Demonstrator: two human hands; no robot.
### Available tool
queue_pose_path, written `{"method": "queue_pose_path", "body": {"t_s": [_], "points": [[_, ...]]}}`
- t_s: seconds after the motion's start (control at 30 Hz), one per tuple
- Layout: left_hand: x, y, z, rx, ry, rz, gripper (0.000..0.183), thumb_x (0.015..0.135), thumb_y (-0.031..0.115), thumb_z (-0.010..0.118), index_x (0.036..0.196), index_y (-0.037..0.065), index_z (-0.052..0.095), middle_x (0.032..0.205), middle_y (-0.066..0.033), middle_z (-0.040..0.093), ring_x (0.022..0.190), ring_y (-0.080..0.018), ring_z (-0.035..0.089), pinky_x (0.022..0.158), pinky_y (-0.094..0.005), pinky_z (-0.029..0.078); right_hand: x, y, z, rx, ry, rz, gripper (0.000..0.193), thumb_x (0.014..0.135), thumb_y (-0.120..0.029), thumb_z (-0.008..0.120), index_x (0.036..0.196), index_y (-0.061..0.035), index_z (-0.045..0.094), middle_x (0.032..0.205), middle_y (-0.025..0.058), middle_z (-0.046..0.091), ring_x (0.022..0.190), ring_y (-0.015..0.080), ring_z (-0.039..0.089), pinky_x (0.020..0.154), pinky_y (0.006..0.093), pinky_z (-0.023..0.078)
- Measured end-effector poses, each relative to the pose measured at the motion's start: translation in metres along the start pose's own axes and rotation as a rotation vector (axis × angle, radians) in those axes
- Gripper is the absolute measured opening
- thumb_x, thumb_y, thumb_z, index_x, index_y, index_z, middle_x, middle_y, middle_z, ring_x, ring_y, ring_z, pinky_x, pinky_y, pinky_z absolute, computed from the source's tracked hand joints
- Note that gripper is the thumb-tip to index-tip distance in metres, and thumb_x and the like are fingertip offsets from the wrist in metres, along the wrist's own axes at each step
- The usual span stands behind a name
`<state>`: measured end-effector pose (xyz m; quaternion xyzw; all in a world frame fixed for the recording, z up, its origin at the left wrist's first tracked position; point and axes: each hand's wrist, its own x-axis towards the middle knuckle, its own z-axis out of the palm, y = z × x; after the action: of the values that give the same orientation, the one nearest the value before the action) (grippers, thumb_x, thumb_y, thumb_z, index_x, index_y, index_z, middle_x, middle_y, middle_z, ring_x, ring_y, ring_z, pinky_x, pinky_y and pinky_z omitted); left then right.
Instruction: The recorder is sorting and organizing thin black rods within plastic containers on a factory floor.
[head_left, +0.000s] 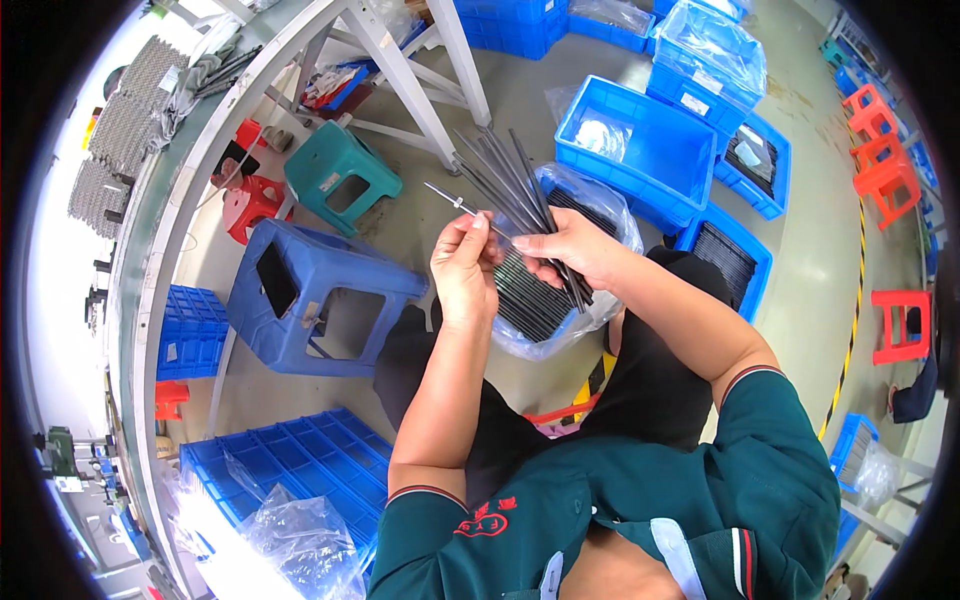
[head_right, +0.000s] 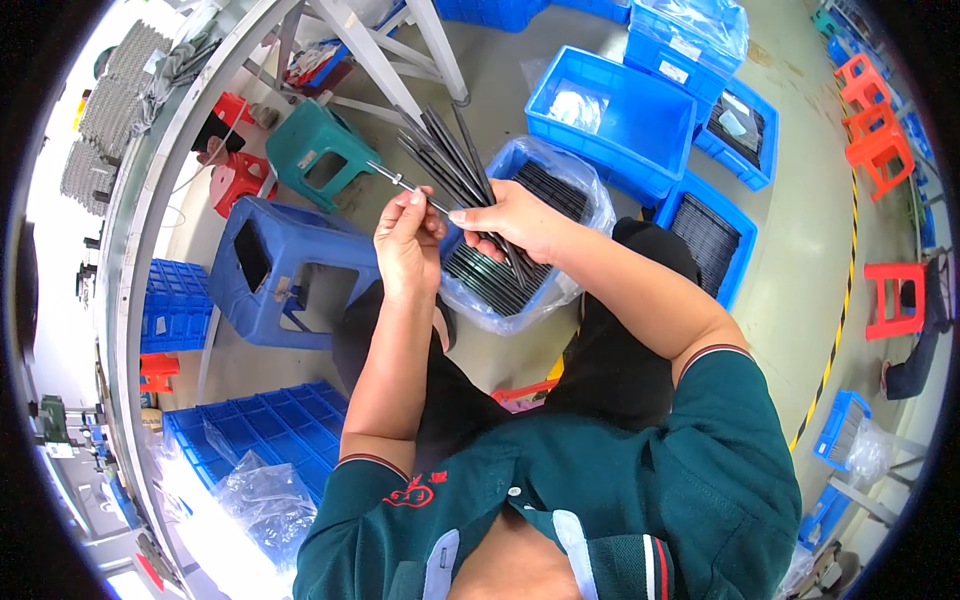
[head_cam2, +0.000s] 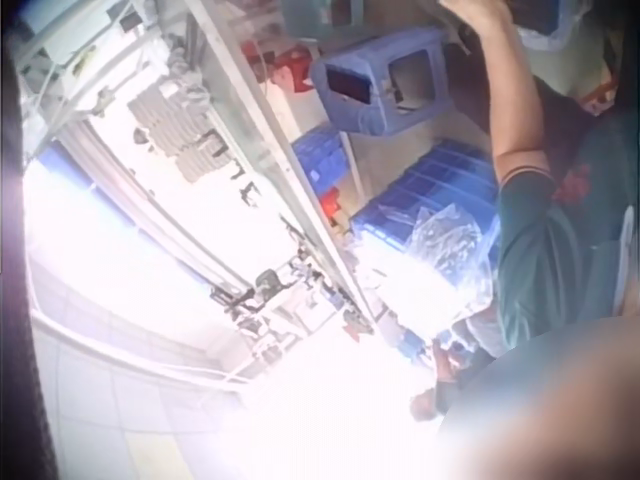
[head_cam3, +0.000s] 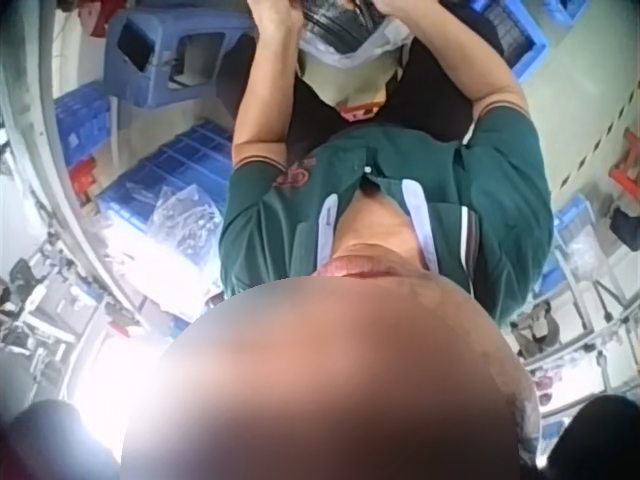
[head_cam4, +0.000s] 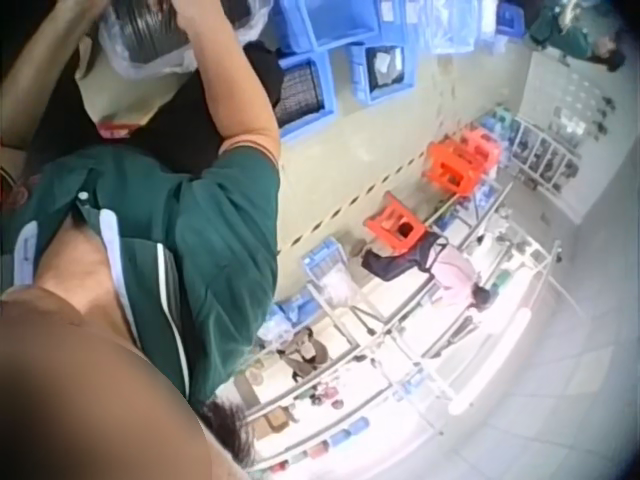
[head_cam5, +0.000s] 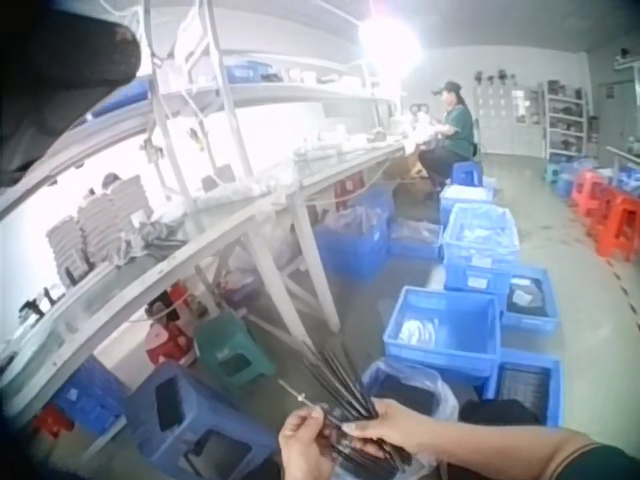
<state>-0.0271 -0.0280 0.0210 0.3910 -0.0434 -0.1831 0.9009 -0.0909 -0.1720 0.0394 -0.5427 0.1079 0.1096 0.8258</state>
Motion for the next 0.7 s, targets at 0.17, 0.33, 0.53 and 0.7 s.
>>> {"method": "queue_pose_path", "body": {"t_s": [0.17, 0.33, 0.53, 0.7], "points": [[0.000, 0.001, 0.000, 0.042, -0.026, -0.042, 0.005, 0.087, 0.007, 0.060, 0.088, 0.003, 0.061, 0.076, -0.0027, 0.059, 0.059, -0.0085, 0.048, 0.052, -0.0225, 0.040, -0.001, 0.000, 0.001, 0.114, 0.002, 0.039, 0.015, 0.086, -0.015, 0.061, 0.082, -0.0057, 0.049, 0.060, 0.0042, 0.049, 0.042, 0.0090, 0.042, 0.037, 0.0226, 0.033], [-0.001, 0.005, 0.001, 0.062, -0.053, -0.053, 0.008, 0.089, 0.008, 0.057, 0.091, 0.001, 0.061, 0.070, -0.0010, 0.055, 0.059, -0.0086, 0.047, 0.053, -0.0226, 0.040, -0.001, -0.001, 0.002, 0.140, -0.020, 0.063, 0.016, 0.086, -0.015, 0.061, 0.082, -0.0059, 0.049, 0.059, 0.0042, 0.049, 0.042, 0.0092, 0.042, 0.037, 0.0226, 0.032], [0.003, 0.019, -0.002, 0.039, -0.093, -0.058, 0.021, 0.094, 0.022, 0.052, 0.094, 0.002, 0.059, 0.074, -0.0016, 0.054, 0.064, -0.0093, 0.046, 0.056, -0.0242, 0.039, -0.001, 0.000, 0.003, 0.154, -0.065, 0.075, 0.017, 0.086, -0.015, 0.061, 0.081, -0.0061, 0.048, 0.057, 0.0041, 0.048, 0.041, 0.0090, 0.041, 0.037, 0.0230, 0.032], [0.006, 0.019, 0.001, -0.016, -0.029, -0.061, 0.026, 0.094, 0.027, 0.050, 0.095, 0.003, 0.059, 0.075, -0.0003, 0.053, 0.064, -0.0092, 0.045, 0.056, -0.0244, 0.038, -0.001, 0.001, 0.005, 0.088, -0.048, 0.039, 0.019, 0.086, -0.015, 0.061, 0.077, -0.0066, 0.046, 0.057, 0.0041, 0.048, 0.040, 0.0090, 0.041, 0.037, 0.0228, 0.032]]}}
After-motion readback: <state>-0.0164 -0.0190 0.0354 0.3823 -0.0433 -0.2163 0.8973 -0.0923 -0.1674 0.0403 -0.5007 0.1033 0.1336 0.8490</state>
